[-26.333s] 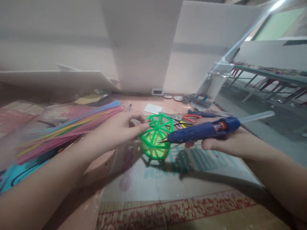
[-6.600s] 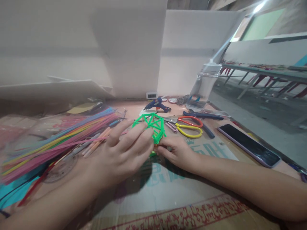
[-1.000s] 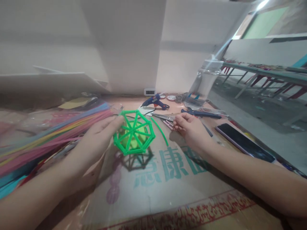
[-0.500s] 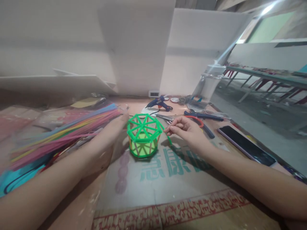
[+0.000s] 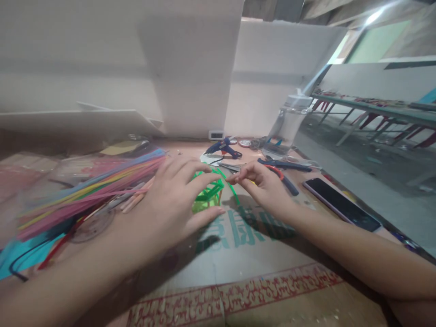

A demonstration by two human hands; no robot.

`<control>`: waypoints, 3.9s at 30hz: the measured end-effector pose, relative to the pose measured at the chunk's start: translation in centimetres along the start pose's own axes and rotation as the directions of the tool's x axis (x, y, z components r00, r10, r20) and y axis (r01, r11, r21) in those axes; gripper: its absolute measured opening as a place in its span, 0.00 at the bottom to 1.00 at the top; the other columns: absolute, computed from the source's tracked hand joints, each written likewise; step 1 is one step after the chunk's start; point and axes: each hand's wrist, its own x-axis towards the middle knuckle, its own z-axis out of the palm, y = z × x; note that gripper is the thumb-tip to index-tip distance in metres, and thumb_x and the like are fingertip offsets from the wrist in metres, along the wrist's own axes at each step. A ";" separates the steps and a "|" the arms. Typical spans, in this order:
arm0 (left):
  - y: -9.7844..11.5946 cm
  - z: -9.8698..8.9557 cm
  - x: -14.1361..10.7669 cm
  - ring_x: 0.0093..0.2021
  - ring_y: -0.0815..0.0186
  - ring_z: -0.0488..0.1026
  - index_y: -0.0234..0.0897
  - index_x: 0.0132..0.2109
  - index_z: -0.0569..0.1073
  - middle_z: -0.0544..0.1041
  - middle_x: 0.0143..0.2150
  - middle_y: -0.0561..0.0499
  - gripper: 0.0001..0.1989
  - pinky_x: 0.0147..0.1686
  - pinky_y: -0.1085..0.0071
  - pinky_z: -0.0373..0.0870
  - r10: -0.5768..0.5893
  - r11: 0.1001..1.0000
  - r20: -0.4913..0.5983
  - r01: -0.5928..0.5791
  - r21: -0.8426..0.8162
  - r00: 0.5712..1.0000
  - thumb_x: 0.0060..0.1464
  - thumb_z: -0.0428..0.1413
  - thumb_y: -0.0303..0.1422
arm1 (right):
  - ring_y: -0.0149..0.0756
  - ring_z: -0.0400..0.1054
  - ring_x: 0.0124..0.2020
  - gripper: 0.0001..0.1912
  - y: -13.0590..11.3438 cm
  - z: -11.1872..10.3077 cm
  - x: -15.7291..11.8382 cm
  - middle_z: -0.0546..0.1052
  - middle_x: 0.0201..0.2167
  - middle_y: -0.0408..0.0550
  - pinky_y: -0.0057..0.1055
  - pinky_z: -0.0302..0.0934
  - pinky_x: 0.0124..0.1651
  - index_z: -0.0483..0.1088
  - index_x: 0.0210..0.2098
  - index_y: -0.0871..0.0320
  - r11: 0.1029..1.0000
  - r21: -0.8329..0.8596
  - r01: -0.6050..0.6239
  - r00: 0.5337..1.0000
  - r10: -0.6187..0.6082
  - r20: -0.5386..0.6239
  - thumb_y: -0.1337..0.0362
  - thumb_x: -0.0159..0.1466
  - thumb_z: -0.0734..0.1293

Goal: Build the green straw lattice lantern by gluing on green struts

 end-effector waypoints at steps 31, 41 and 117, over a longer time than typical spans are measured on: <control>-1.1 0.9 -1.5 0.62 0.52 0.70 0.47 0.53 0.75 0.78 0.55 0.47 0.14 0.67 0.47 0.63 0.140 0.990 -0.094 -0.141 0.001 0.986 0.62 0.61 0.29 | 0.31 0.69 0.28 0.06 2.4 2.4 -1.8 0.76 0.27 0.40 0.31 0.63 0.35 0.74 0.32 0.55 0.979 0.073 -0.189 0.970 0.175 0.166 0.60 0.63 0.70; -1.1 1.2 -1.7 0.62 0.53 0.71 0.47 0.51 0.73 0.79 0.54 0.48 0.11 0.66 0.46 0.63 0.152 0.988 -0.088 -0.149 0.035 0.984 0.63 0.61 0.29 | 0.32 0.69 0.29 0.06 2.6 2.3 -1.8 0.74 0.27 0.40 0.31 0.63 0.35 0.74 0.33 0.55 0.988 0.026 -0.155 0.974 0.149 0.173 0.60 0.64 0.69; -6.5 8.9 -3.2 0.40 0.58 0.74 0.39 0.37 0.75 0.79 0.36 0.48 0.16 0.42 0.63 0.68 -0.623 0.682 0.079 0.590 -0.432 0.778 0.66 0.49 0.43 | 0.38 0.71 0.35 0.11 3.4 -3.4 1.4 0.77 0.34 0.47 0.34 0.65 0.40 0.73 0.40 0.56 0.982 -0.179 -0.062 0.991 0.039 -0.130 0.55 0.66 0.66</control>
